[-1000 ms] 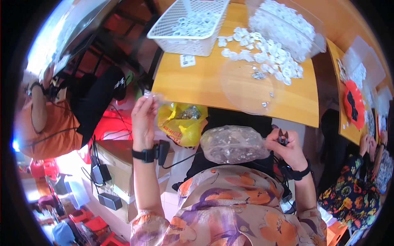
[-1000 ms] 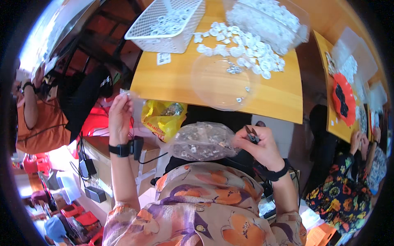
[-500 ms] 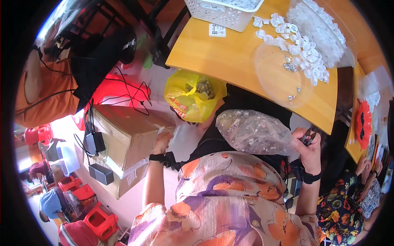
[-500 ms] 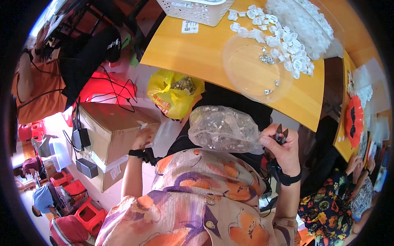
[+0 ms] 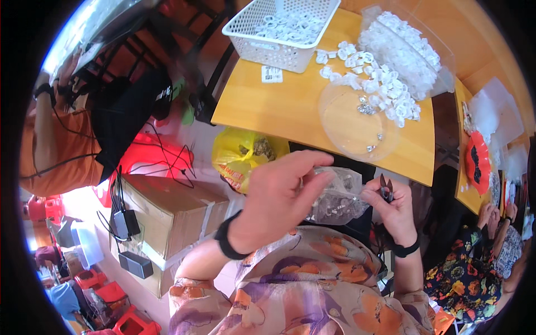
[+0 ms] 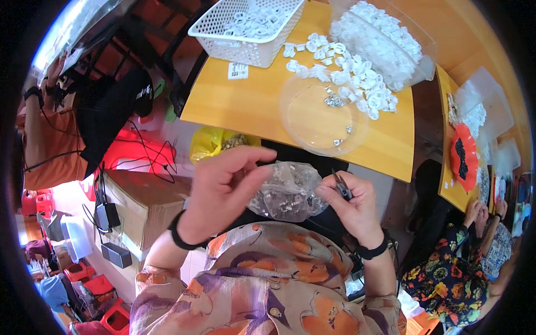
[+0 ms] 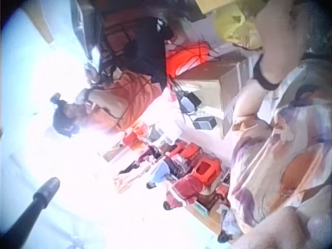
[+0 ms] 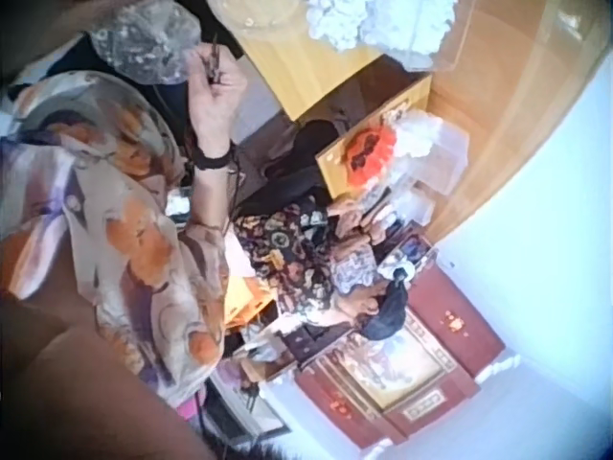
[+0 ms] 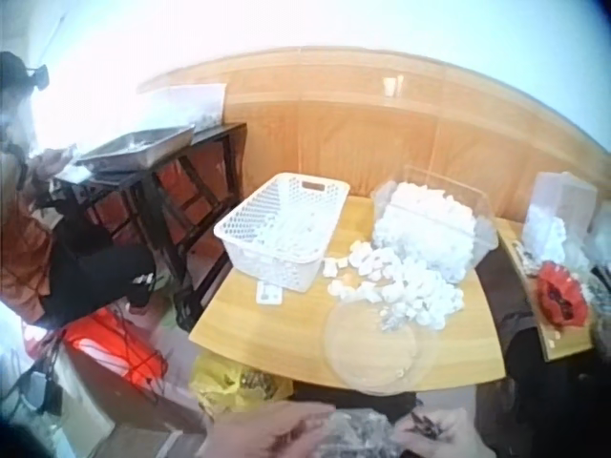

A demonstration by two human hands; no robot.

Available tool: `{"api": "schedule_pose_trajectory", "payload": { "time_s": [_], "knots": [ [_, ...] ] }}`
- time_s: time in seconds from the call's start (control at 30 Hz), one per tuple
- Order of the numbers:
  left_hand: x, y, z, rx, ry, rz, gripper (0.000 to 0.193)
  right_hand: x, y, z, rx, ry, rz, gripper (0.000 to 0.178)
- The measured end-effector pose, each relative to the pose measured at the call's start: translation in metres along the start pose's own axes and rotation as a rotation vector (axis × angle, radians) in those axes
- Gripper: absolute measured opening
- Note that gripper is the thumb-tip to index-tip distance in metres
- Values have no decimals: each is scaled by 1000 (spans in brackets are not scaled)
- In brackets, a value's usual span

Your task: Manual assembly of small silver rings into white plastic components at a factory workshop station.

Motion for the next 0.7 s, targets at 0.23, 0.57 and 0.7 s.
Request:
{"api": "schedule_pose_trajectory", "payload": {
  "time_s": [0.23,0.57,0.7],
  "knots": [
    [16,-25,-38,479,59,-601,23,-1,0,1,-42,-58,34,5],
    [44,-7,-68,32,426,-219,17,1,22,-4,-284,-35,329,13],
    [47,0,-69,-293,436,-27,10,1,26,-3,-336,-32,303,8]
  ]
}}
Point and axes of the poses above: each hand's wrist, its own x-axis towards the middle knuckle, its own z-axis out of the back of the hand, y = z × x, the point moved 5 cm from there along x, towards the middle knuckle, and after that the axes turned 6 degrees about -y, right-handed, at the moved point
